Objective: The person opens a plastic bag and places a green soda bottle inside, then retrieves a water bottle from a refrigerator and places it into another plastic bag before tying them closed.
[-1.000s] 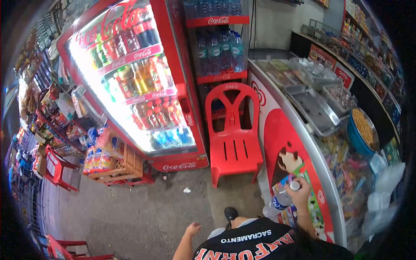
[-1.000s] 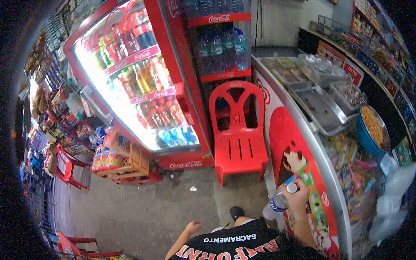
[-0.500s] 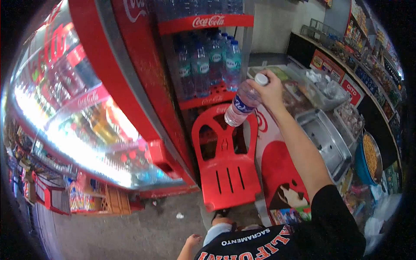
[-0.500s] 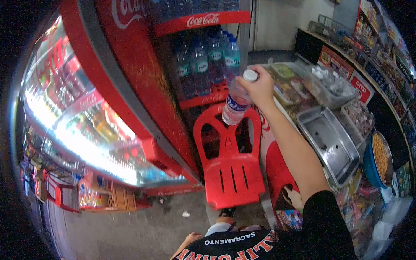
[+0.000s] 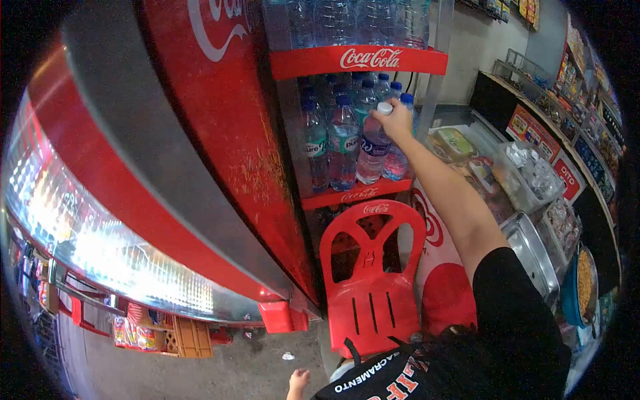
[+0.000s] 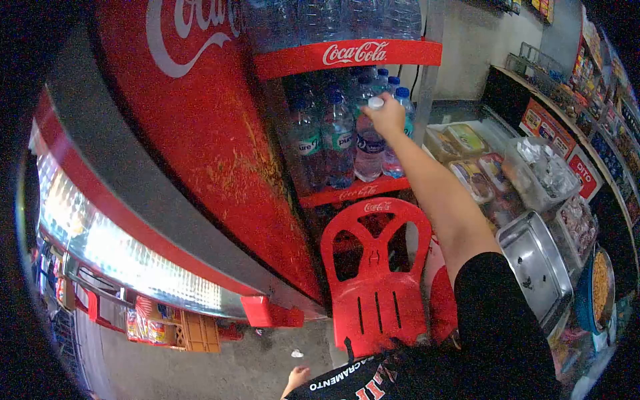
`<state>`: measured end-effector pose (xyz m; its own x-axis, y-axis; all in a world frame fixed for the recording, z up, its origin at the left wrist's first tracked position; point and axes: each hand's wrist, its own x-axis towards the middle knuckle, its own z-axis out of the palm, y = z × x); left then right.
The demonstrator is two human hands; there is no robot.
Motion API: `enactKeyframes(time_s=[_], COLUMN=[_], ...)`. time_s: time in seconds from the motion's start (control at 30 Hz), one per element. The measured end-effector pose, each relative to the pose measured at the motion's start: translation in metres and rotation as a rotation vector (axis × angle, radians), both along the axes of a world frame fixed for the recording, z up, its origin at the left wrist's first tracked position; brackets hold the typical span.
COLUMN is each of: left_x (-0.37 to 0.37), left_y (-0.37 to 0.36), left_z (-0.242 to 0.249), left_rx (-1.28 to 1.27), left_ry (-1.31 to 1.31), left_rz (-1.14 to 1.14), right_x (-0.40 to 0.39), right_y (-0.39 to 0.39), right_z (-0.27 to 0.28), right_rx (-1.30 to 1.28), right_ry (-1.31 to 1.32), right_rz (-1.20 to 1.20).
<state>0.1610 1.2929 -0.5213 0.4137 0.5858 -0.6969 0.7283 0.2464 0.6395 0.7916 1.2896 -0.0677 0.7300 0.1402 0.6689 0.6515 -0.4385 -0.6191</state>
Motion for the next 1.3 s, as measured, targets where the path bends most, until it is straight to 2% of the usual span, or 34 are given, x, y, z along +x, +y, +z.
enactKeyframes(time_s=[0.07,0.1,0.13,0.17,0.23,0.27,0.33,0.47,0.53,0.57,0.6,0.63,0.67,0.7,0.73,0.77,0.8,0.87,0.9,0.97,1.03,1.1,1.17,1.2,1.23,1.3], left_x=[-0.016,-0.031,-0.033,-0.034,-0.031,-0.030,-0.024,0.017,0.053,0.064,0.080,0.098,0.128,0.154,0.181,0.204,0.228,0.252,0.256,0.248,0.233,0.201,0.153,0.118,0.079,-0.003], left_y=[0.000,0.007,0.012,0.014,0.007,0.002,-0.004,0.010,0.008,0.015,0.023,0.016,-0.001,-0.011,-0.026,-0.046,-0.066,-0.113,-0.138,-0.190,-0.266,-0.345,-0.417,-0.454,-0.487,-0.548], left_z=[-0.004,-0.026,-0.026,-0.030,-0.037,-0.040,-0.042,-0.043,-0.013,-0.025,-0.031,-0.023,0.015,0.050,0.084,0.107,0.130,0.152,0.157,0.158,0.209,0.251,0.262,0.264,0.266,0.274], left_rx=[-0.010,-0.003,0.001,-0.023,-0.075,-0.103,-0.149,-0.229,-0.161,-0.544,-0.925,-0.764,-0.603,-0.606,-0.377,-0.270,-0.153,-0.180,-0.183,-0.447,-0.427,-0.525,-0.605,-0.653,-0.682,-0.203], left_ry=[0.182,0.135,0.145,0.140,0.127,0.123,0.113,0.021,0.071,-0.040,-0.133,-0.210,-0.295,-0.271,-0.273,-0.276,-0.289,0.039,0.152,-0.313,-0.455,-0.592,-0.572,-0.656,-0.646,-1.202], left_rz=[-0.117,-0.131,-0.139,-0.097,-0.021,0.015,0.085,-0.025,-0.228,-0.174,-0.116,-0.322,-0.532,-0.601,-0.890,-1.076,-1.253,-1.304,-1.354,-1.212,-1.519,-1.733,-1.972,-2.065,-2.091,-2.388], right_x=[0.009,0.012,0.014,0.020,0.028,0.029,0.023,-0.024,-0.068,-0.083,-0.097,-0.146,-0.166,-0.215,-0.265,-0.311,-0.362,-0.453,-0.484,-0.543,-0.574,-0.605,-0.649,-0.677,-0.708,-0.774], right_y=[0.008,0.009,0.006,0.008,0.011,0.008,0.002,-0.046,-0.096,-0.121,-0.152,-0.192,-0.230,-0.268,-0.304,-0.337,-0.366,-0.411,-0.427,-0.450,-0.471,-0.494,-0.517,-0.534,-0.549,-0.579], right_z=[0.003,0.003,0.008,0.012,0.018,0.017,0.022,-0.019,-0.061,-0.094,-0.148,-0.138,-0.221,-0.224,-0.269,-0.280,-0.301,-0.336,-0.338,-0.341,-0.291,-0.269,-0.266,-0.266,-0.268,-0.269], right_rx=[-0.007,-0.026,-0.105,-0.102,-0.303,-0.306,-0.352,-0.091,0.014,-0.016,0.084,0.087,0.325,0.058,0.341,0.189,0.180,0.440,0.518,0.838,0.981,1.100,1.126,1.124,1.142,1.746], right_ry=[0.004,0.015,-0.022,-0.012,0.009,0.020,0.053,0.137,0.152,0.007,0.234,0.915,0.896,1.025,1.061,1.335,1.420,1.674,1.653,1.492,1.377,1.258,1.182,1.159,1.149,0.934], right_rz=[-0.015,-0.032,-0.024,-0.035,-0.046,-0.062,0.049,0.258,0.394,0.400,0.435,0.375,0.321,0.082,0.081,-0.037,-0.071,-0.232,-0.306,-0.373,-0.507,-0.584,-0.622,-0.619,-0.654,-0.607])
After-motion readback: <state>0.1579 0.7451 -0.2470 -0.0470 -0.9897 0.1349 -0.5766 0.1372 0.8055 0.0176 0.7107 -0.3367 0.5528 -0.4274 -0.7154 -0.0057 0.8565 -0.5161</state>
